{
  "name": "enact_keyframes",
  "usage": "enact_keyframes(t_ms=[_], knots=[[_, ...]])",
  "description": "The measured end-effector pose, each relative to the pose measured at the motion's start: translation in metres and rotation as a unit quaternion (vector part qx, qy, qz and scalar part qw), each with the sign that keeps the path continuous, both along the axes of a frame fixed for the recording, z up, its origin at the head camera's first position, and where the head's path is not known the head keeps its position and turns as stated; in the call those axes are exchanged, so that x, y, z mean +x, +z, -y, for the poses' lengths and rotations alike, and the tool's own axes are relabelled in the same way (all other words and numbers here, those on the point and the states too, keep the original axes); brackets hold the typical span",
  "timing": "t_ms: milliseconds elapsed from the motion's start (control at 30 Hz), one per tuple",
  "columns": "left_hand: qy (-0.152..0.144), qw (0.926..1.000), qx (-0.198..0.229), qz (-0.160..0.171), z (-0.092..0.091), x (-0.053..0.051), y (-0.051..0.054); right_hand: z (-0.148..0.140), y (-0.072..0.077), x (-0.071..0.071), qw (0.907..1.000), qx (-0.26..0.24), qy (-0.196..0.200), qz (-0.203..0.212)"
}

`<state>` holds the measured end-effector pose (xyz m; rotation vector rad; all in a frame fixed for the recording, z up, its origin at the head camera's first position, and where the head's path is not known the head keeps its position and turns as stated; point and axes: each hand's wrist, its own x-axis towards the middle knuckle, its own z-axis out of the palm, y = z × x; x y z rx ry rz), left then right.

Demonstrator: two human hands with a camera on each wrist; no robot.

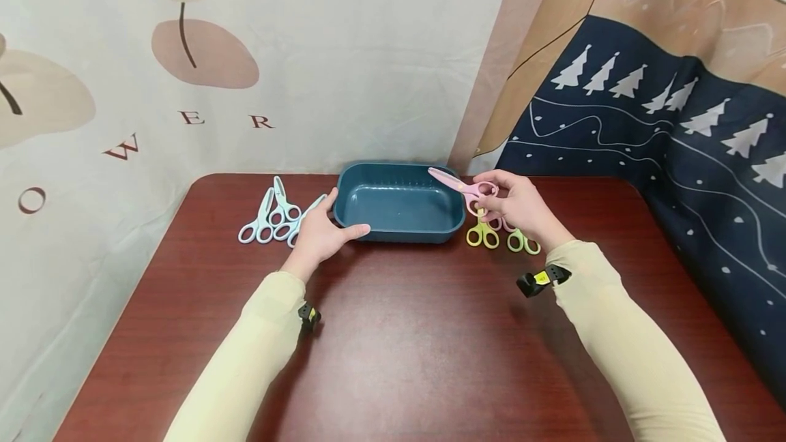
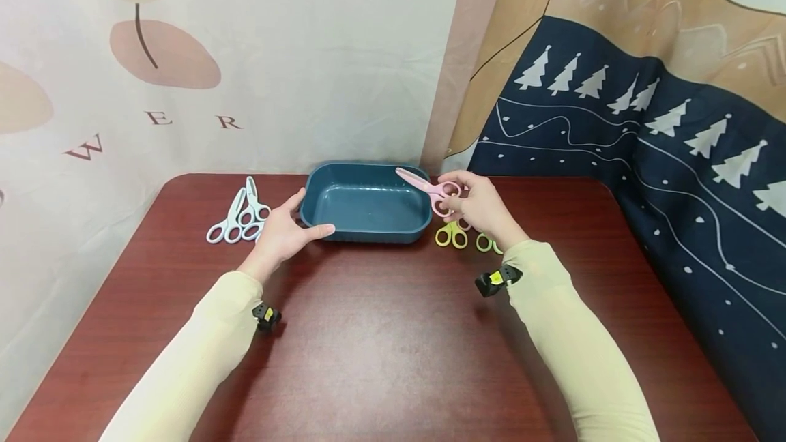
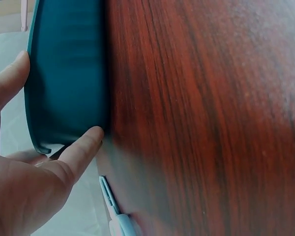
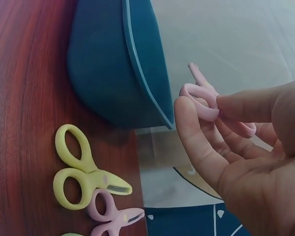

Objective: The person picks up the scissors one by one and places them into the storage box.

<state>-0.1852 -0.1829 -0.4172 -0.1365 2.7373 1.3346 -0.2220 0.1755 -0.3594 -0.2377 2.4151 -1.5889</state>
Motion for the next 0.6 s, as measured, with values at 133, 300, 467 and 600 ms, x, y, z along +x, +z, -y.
enact_keyframes(t_ms=[133,300,467,600], knots=[[0.000,1.0000,0.001,0.000,0.000,-0.001,0.001,0.003,-0.001,-0.002,1.0000,0.000,0.007,0.005],[0.002,1.0000,0.002,0.004,-0.001,0.000,0.002,0.006,-0.001,-0.004,0.9997,0.013,0.013,0.017],[0.004,1.0000,0.003,0.008,-0.002,0.001,0.005,0.009,-0.001,-0.006,0.9994,0.010,0.024,0.022],[0.004,0.9999,0.000,0.009,-0.003,0.001,0.005,0.012,0.000,-0.007,0.9993,0.009,0.027,0.023]])
